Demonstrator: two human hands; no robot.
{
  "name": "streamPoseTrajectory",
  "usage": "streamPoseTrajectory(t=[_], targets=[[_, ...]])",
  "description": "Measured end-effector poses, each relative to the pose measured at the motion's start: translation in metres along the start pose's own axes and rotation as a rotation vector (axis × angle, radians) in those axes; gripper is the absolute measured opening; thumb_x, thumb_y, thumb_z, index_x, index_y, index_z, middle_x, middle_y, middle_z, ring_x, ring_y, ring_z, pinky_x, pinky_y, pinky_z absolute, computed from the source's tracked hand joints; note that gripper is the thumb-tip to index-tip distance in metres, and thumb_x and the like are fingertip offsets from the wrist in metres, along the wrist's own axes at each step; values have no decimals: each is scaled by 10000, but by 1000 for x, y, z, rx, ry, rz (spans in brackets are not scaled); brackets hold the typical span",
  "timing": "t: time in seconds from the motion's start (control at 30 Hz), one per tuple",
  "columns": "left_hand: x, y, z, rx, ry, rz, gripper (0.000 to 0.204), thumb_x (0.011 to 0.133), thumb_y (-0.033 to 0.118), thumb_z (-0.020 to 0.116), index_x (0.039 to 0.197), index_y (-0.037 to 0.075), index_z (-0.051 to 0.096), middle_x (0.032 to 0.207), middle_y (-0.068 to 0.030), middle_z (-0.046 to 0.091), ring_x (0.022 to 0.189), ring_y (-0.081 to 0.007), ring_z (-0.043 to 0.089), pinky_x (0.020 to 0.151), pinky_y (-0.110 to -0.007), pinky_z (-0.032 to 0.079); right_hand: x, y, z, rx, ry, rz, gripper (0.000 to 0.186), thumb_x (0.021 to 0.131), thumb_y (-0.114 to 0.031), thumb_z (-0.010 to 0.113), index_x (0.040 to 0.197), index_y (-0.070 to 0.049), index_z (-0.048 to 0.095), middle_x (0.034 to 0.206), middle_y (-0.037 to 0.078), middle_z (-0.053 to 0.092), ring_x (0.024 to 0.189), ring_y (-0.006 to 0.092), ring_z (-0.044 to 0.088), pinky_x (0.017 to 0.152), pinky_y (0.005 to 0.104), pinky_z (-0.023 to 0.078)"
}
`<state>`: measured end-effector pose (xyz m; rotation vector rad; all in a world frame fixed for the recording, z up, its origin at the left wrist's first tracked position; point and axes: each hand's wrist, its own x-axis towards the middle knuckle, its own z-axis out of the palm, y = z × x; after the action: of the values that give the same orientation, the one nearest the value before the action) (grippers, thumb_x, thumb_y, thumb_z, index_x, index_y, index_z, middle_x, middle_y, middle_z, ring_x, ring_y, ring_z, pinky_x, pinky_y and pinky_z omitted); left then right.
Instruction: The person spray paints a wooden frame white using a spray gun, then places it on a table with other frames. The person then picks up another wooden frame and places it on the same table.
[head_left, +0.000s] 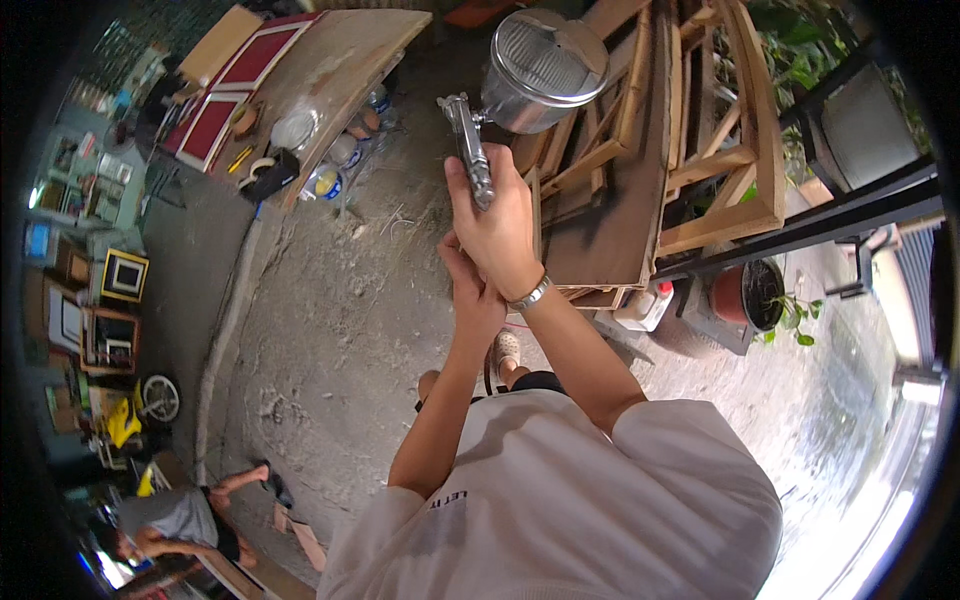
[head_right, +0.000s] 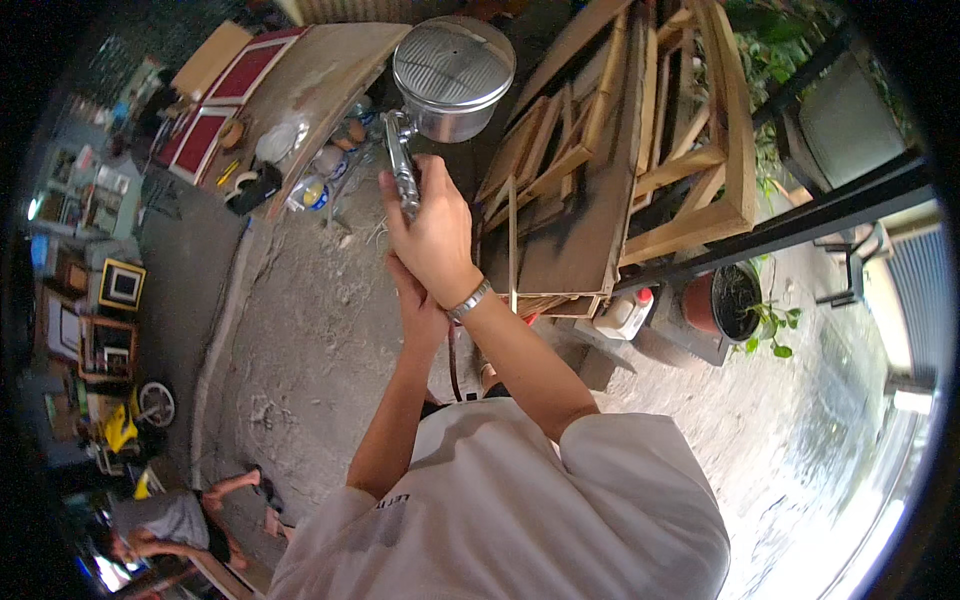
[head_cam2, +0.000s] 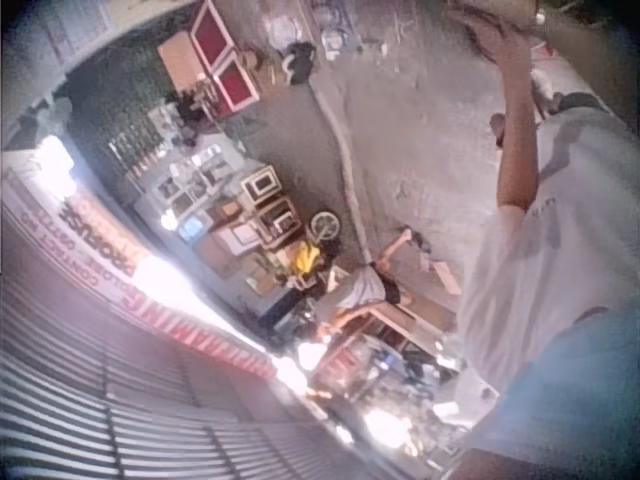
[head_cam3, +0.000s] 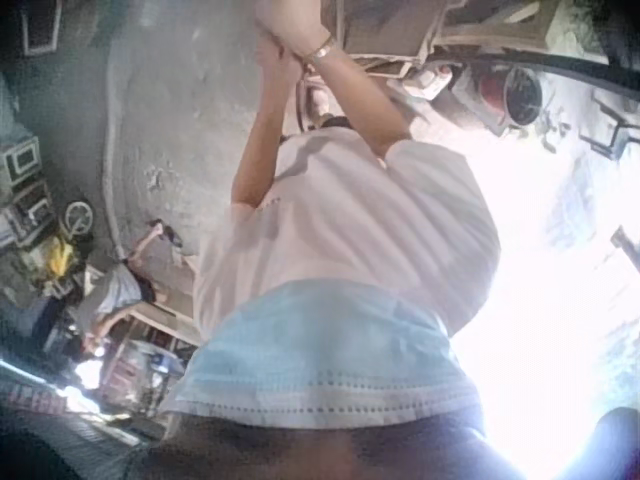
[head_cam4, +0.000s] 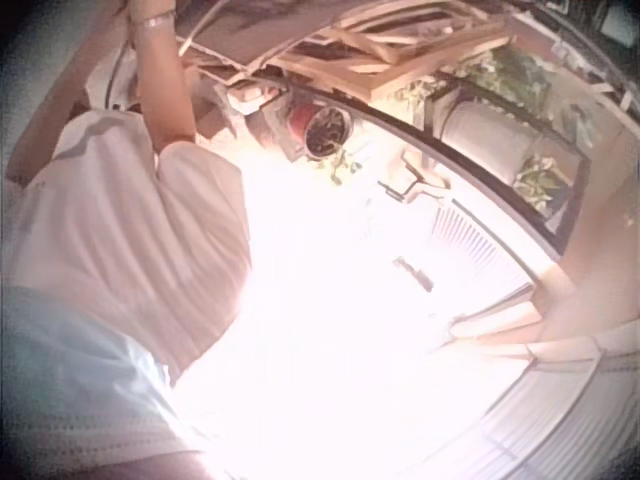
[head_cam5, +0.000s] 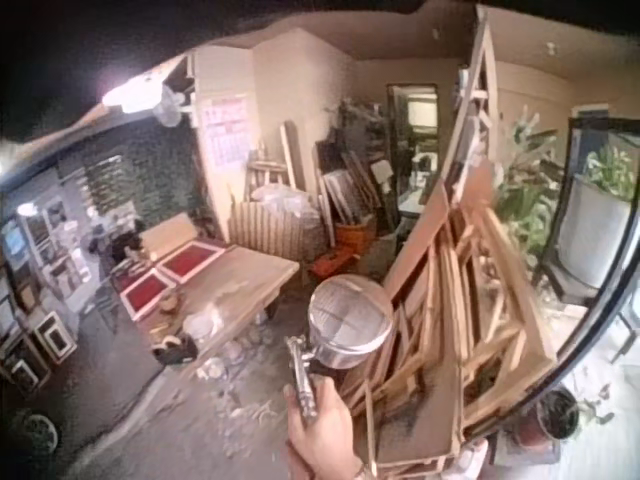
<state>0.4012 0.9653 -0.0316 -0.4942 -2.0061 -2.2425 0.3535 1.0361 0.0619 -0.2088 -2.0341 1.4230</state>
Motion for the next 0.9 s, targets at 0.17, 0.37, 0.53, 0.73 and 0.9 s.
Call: streamPoseTrajectory(t=[0.17,0.37,0.53,0.73,0.9], targets=[[61,0,4,-279,160,-184,538,900,203,710,1313,27,413,1269,-104,535,1174,-210,541,981,-347,436,33,10,17,-64,48,49,431,927,-285,676,1108,45,468,929,258,613,808,449,635,692,481,512],[169,-35,-33,366,44,287,237,973,150,603,1157,1,583,1006,-154,689,917,-242,681,775,-359,507,64,26,25,-202,-34,-19,610,891,-336,722,1295,49,476,1045,234,609,875,388,668,757,447,544],[321,-24,-47,557,-45,424,337,1011,331,591,1005,-2,643,843,-216,680,789,-313,683,661,-409,480,44,93,-7,-416,-234,198,477,941,-377,637,1219,6,576,1136,224,623,1020,418,635,857,473,520],[576,-17,-17,418,-218,893,420,1015,414,563,934,7,626,770,-175,642,699,-336,618,642,-414,462,-84,162,-7,-637,-79,750,388,944,-369,607,1083,-9,647,1080,234,669,1023,420,634,856,481,511],[661,-23,58,325,-421,925,456,996,462,579,902,16,595,691,-174,587,621,-336,581,596,-413,447,-198,142,55,-651,126,1223,385,944,-369,621,1062,-6,667,944,252,697,916,435,671,788,472,523]])
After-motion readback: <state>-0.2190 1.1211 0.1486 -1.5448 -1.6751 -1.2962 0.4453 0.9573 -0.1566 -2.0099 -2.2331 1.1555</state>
